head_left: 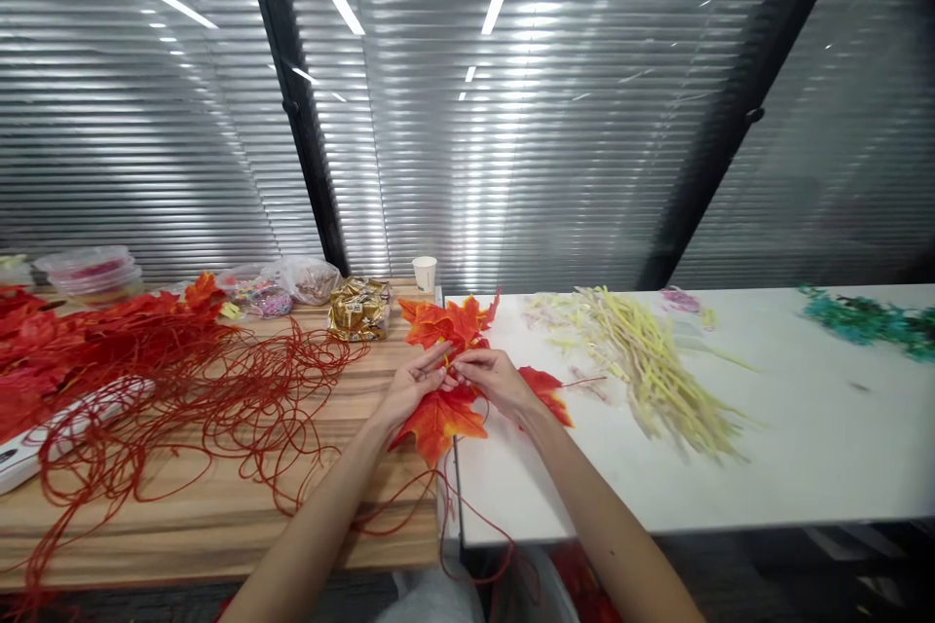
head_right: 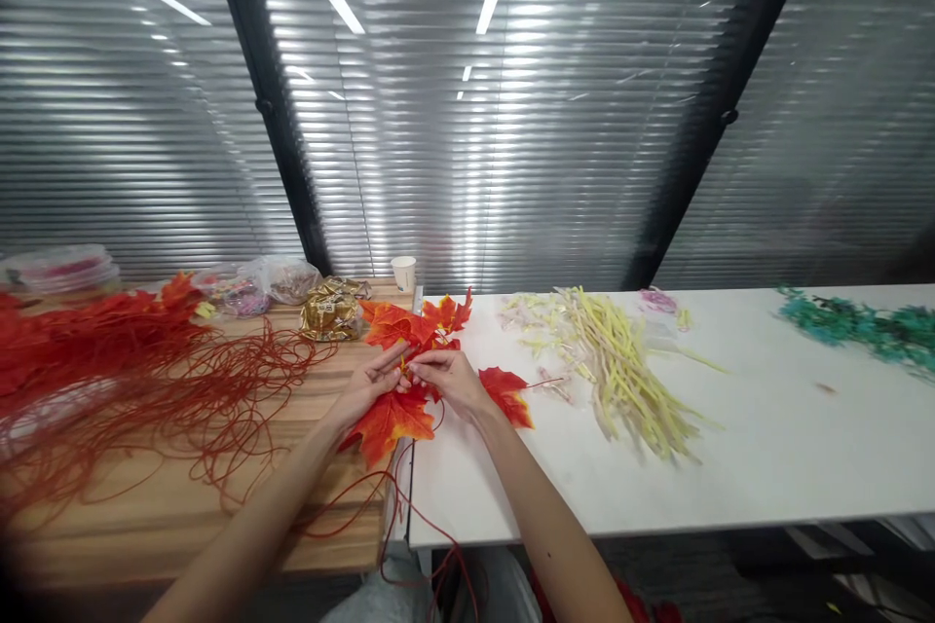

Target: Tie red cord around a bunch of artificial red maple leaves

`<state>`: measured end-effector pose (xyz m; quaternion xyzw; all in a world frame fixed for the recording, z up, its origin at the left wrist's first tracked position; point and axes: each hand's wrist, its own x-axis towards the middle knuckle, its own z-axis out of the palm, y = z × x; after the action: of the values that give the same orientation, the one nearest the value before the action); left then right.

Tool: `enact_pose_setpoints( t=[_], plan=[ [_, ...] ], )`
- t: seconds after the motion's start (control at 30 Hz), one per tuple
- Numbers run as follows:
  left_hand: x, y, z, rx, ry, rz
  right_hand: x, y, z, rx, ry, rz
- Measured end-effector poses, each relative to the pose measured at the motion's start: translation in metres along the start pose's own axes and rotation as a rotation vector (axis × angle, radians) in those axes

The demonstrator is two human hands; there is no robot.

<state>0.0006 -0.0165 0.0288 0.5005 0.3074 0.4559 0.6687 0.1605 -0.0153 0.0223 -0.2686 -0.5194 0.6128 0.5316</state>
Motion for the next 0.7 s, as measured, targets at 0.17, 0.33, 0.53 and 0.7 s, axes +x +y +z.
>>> enact_pose_setpoints(
  t=[0.17, 0.33, 0.53, 0.7],
  plan=[
    [0.0023, -0.0044, -0.0028, -0.029, 0.01, 0.022, -0.0005, -0.0015, -0.0028, 0.039, 0.002, 0.023],
    [0.001, -0.0069, -0.0027, -0.074, 0.026, 0.051, -0.0039, -0.0061, -0.001, 0.027, -0.069, 0.03],
    [0.0012, -0.007, -0.0031, -0.095, 0.003, 0.055, -0.0008, -0.0022, -0.0026, 0.04, -0.014, 0.019],
    [0.0008, -0.0071, -0.0013, -0.084, -0.02, 0.037, -0.0011, -0.0017, -0.0011, 0.084, -0.046, 0.01]
  ],
)
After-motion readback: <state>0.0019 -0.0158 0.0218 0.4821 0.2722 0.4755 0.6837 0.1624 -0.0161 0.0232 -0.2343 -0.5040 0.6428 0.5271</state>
